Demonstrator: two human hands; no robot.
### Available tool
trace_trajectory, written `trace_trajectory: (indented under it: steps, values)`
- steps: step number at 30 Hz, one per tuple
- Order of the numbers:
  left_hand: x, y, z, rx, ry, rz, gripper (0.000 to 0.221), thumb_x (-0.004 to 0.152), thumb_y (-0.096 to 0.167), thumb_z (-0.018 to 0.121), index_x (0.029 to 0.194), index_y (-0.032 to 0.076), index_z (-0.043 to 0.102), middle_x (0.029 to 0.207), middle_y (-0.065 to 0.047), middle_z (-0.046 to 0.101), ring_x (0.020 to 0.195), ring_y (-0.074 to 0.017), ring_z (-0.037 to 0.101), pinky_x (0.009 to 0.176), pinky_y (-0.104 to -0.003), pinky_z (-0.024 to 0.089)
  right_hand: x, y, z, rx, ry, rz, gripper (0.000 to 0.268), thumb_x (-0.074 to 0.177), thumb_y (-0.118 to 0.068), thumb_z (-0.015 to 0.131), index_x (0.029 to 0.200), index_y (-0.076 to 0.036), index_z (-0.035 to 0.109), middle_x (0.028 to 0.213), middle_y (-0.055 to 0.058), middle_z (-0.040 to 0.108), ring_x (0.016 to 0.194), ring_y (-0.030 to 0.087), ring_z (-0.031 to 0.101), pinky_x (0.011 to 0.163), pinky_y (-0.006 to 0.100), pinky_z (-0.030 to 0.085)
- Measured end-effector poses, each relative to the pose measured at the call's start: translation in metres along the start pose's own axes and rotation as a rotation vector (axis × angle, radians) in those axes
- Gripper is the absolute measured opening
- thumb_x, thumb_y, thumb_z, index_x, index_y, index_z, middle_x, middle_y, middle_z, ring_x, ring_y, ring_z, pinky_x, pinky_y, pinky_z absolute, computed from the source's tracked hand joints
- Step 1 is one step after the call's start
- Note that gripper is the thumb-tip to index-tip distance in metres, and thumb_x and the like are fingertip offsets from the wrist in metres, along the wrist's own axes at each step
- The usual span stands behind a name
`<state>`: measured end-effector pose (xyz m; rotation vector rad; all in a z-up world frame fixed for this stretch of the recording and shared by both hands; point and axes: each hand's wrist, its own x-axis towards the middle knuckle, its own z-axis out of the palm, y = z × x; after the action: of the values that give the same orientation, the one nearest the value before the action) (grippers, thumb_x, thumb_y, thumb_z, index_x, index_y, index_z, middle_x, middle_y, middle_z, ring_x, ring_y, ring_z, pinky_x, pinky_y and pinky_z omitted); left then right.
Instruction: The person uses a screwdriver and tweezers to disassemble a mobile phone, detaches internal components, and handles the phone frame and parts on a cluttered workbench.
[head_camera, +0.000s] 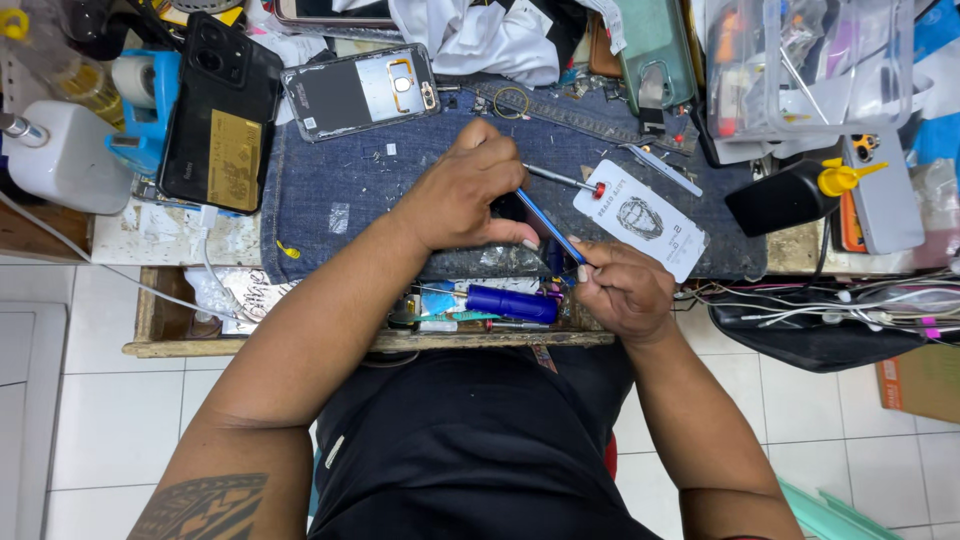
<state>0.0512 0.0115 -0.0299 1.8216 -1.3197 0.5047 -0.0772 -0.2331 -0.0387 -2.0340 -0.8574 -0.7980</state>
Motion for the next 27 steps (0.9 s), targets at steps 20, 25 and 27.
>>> trace_trajectory:
  steps: [20,25,27]
  values:
    - [-0.010,-0.006,0.006,0.055,-0.033,-0.029,0.066,0.075,0.063,0.082,0.104,0.008,0.062,0.106,-0.006,0.056,0.110,-0.0320,0.050,0.092,-0.043,0.052,0.076,-0.046,-0.032,-0.303,-0.534,0.535,0.022,0.077,-0.010,0.080,0.082,-0.006,0.059,0.075,0.008,0.071,0.068,0.026,0.072,0.061,0.035,0.056]
    - [-0.012,-0.004,0.004,0.045,-0.002,-0.019,0.066,0.073,0.062,0.083,0.105,0.008,0.063,0.108,-0.006,0.056,0.109,-0.0317,0.050,0.094,-0.043,0.051,0.093,-0.048,-0.030,-0.339,-0.647,0.523,0.020,0.078,-0.014,0.077,0.083,-0.007,0.059,0.072,0.009,0.068,0.066,0.029,0.071,0.060,0.039,0.054]
    - [-0.011,-0.005,0.002,0.040,0.002,-0.012,0.064,0.073,0.061,0.083,0.103,0.008,0.062,0.107,-0.006,0.055,0.108,-0.0316,0.050,0.094,-0.043,0.051,0.097,-0.050,-0.029,-0.341,-0.648,0.527,0.020,0.077,-0.013,0.078,0.084,-0.007,0.060,0.073,0.009,0.069,0.066,0.028,0.071,0.060,0.038,0.054]
